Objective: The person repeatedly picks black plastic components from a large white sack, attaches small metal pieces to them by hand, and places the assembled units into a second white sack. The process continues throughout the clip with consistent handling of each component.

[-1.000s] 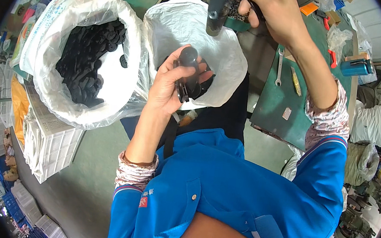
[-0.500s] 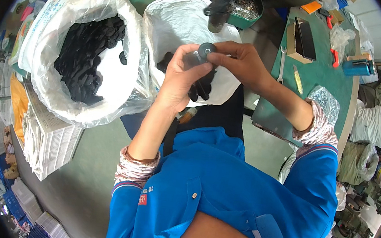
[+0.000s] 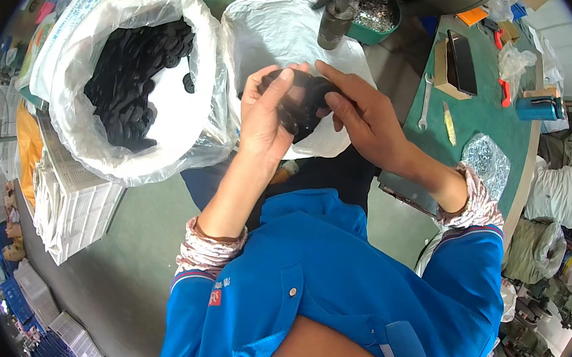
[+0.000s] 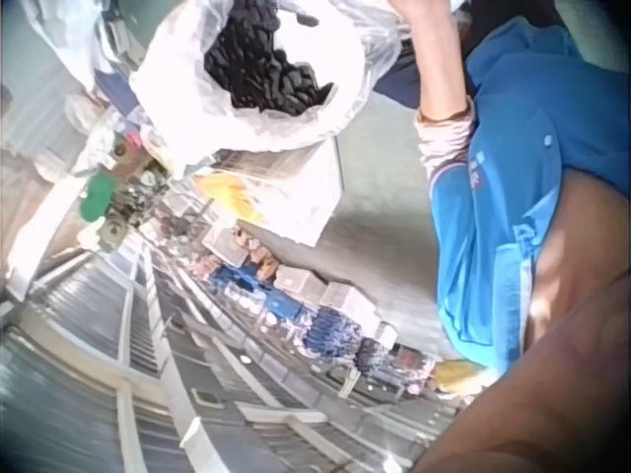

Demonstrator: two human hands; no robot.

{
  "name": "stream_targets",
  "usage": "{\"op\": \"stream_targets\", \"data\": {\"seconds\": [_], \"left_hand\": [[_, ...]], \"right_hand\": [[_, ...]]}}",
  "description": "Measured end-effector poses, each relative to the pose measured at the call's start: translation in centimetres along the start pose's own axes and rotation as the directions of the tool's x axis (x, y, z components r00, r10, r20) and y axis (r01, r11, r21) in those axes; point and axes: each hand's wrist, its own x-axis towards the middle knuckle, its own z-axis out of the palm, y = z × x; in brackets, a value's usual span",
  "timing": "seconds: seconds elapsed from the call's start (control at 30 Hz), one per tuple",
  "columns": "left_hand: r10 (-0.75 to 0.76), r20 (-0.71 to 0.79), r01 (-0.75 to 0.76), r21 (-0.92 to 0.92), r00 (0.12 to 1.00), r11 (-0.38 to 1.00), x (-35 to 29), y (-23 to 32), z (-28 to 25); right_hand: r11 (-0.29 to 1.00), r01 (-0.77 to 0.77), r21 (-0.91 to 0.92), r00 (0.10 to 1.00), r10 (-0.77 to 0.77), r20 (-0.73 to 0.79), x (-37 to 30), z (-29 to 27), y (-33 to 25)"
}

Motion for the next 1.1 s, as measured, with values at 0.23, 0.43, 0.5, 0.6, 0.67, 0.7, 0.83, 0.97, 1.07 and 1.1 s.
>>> {"op": "stream_targets", "data": {"seconds": [0.23,0.43,0.5,0.6,0.67,0.7,0.83,0.97,1.07,1.1], "left_hand": [[0.050,0.107,-0.074,0.228,0.993,0.971,-1.0,-0.5,0.6],[-0.213,-0.018,0.205,0.362,0.977,0.909,-1.0,-0.4,0.1],[-0.269,-0.095,0.284,0.224,0.958,0.932,-0.8,-0.2,-0.1],[-0.290,0.044,0.279,0.172,0.956,0.945,-1.1,0.6,0.2],[-0.268,0.152,0.247,0.146,0.951,0.958,-0.7,0.8,-0.4],[-0.233,0.161,0.206,0.170,0.959,0.964,-0.9,1.0,-0.3],[-0.128,0.192,0.089,0.201,0.973,0.976,-1.0,1.1,-0.2],[-0.121,0.227,0.056,0.274,0.966,0.960,-0.5,0.6,-0.4],[-0.145,0.250,0.053,0.341,0.957,0.939,-0.4,-0.2,-0.7],[-0.151,0.239,0.060,0.349,0.959,0.935,-0.5,-0.1,-0.5]], "right_hand": [[0.912,-0.184,0.367,0.976,0.213,-0.040,1.9,-2.6,2.1],[0.973,0.148,0.177,0.968,-0.106,-0.228,6.0,-7.3,-2.0],[0.951,0.057,0.305,0.977,0.010,-0.213,8.5,-8.0,-4.5],[0.939,-0.124,0.322,0.972,0.180,-0.152,11.0,-8.9,-7.1],[0.934,-0.239,0.264,0.954,0.277,-0.115,12.0,-9.0,-7.4],[0.928,-0.242,0.284,0.955,0.279,-0.097,12.1,-8.7,-6.9],[0.961,-0.167,0.220,0.983,0.181,-0.044,8.1,-7.2,-2.8],[0.984,-0.137,0.118,0.982,0.119,0.145,4.3,-3.7,0.5],[0.971,-0.186,-0.148,0.951,0.216,0.221,2.5,-1.8,1.2],[0.981,-0.144,-0.129,0.963,0.169,0.208,2.3,-1.5,1.5]]}}
